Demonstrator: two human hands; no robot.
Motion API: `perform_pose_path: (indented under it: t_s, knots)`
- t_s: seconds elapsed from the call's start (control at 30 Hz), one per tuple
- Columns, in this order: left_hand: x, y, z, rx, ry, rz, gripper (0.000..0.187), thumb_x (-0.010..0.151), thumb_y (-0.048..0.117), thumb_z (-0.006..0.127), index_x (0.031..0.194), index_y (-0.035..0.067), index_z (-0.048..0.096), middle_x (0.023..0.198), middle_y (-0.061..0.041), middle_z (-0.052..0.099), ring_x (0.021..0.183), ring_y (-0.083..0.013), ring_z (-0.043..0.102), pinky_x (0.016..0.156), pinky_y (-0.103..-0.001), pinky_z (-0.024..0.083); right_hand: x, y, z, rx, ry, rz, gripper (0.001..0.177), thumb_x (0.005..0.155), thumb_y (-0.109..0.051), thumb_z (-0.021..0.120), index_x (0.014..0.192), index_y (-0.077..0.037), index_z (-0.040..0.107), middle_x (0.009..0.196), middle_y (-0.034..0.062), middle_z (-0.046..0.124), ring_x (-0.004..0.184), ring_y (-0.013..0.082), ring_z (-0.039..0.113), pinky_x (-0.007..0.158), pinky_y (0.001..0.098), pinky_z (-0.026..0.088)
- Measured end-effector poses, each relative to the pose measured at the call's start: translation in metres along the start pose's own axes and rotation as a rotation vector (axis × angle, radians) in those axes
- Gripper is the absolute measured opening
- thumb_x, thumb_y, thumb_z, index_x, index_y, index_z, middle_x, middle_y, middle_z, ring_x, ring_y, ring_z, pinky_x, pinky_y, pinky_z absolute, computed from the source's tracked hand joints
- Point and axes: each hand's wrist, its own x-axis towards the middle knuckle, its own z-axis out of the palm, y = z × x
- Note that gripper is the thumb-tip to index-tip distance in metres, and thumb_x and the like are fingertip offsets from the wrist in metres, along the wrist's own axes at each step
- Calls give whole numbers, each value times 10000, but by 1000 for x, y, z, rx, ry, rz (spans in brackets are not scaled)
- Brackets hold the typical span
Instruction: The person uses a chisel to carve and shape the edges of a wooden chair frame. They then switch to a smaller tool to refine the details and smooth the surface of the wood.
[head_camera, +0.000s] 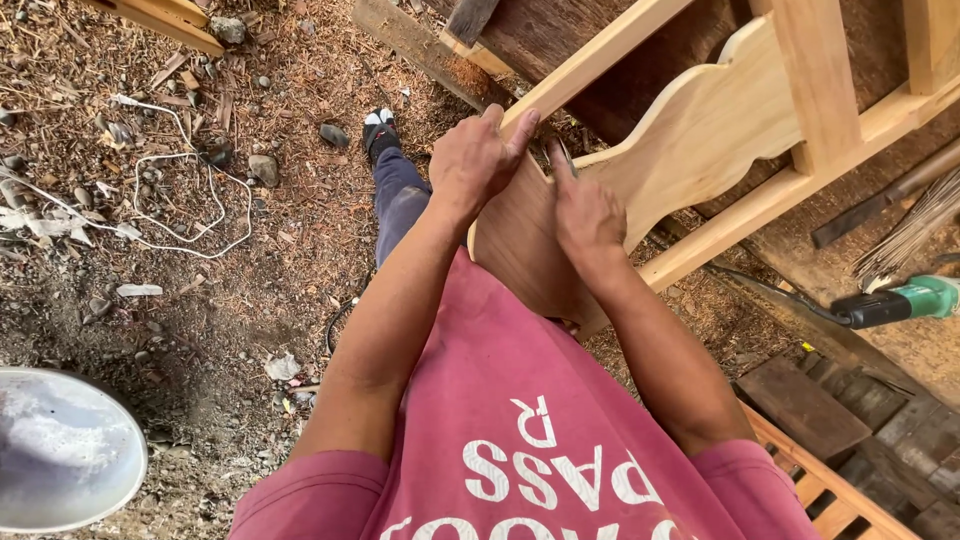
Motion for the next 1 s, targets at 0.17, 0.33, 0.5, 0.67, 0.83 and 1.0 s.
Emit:
perform_pose_path:
  t_s: [0.17, 0.33, 0.5, 0.67, 0.83, 1.0]
  knots:
    - [-1, 5, -3, -49, 14, -1, 800, 1007, 729, 201, 1040, 62, 642, 831, -245, 675, 854, -411, 754, 738, -512, 596, -29, -4, -22, -49, -86, 29, 739, 1045, 5, 404, 1659, -359, 213, 797, 167, 670, 786, 320, 734, 810, 535, 607]
    - [-6, 2, -2, -31, 2, 19, 817, 999, 740, 193, 1029, 55, 637, 823, -230, 677, 845, -403, 750, 751, -516, 595, -3, 1, 7, -41, -43, 25, 695, 1050, -5, 394, 1650, -324, 246, 815, 171, 701, 778, 328, 735, 820, 548, 615]
    - [0, 2, -9, -61, 1, 28, 817, 993, 746, 211, 1025, 47, 633, 804, -246, 670, 853, -430, 744, 747, -549, 574, -21, -12, -27, -47, -84, 79, 693, 1065, -15, 364, 1654, -354, 230, 780, 164, 689, 743, 297, 721, 815, 534, 625]
    - [13, -3, 16, 22, 25, -71, 734, 951, 745, 257, 971, 115, 633, 913, -233, 730, 860, -477, 697, 703, -599, 537, 20, -18, -19, -95, -210, 86, 676, 986, 114, 335, 1554, -244, 420, 749, 175, 649, 714, 384, 680, 668, 552, 575]
    - [10, 1, 9, 6, -22, -85, 767, 928, 764, 213, 989, 119, 623, 928, -225, 729, 859, -456, 699, 684, -589, 533, 14, -8, -40, -112, -307, 14, 797, 915, 103, 330, 1611, -282, 370, 850, 191, 668, 894, 406, 664, 810, 592, 573]
    - [12, -6, 19, 29, 19, -76, 768, 923, 771, 208, 992, 126, 619, 880, -220, 738, 788, -445, 718, 602, -571, 550, 35, -9, -36, -158, -272, -84, 316, 938, -74, 412, 1073, -94, 697, 1013, 230, 731, 961, 468, 697, 774, 604, 563]
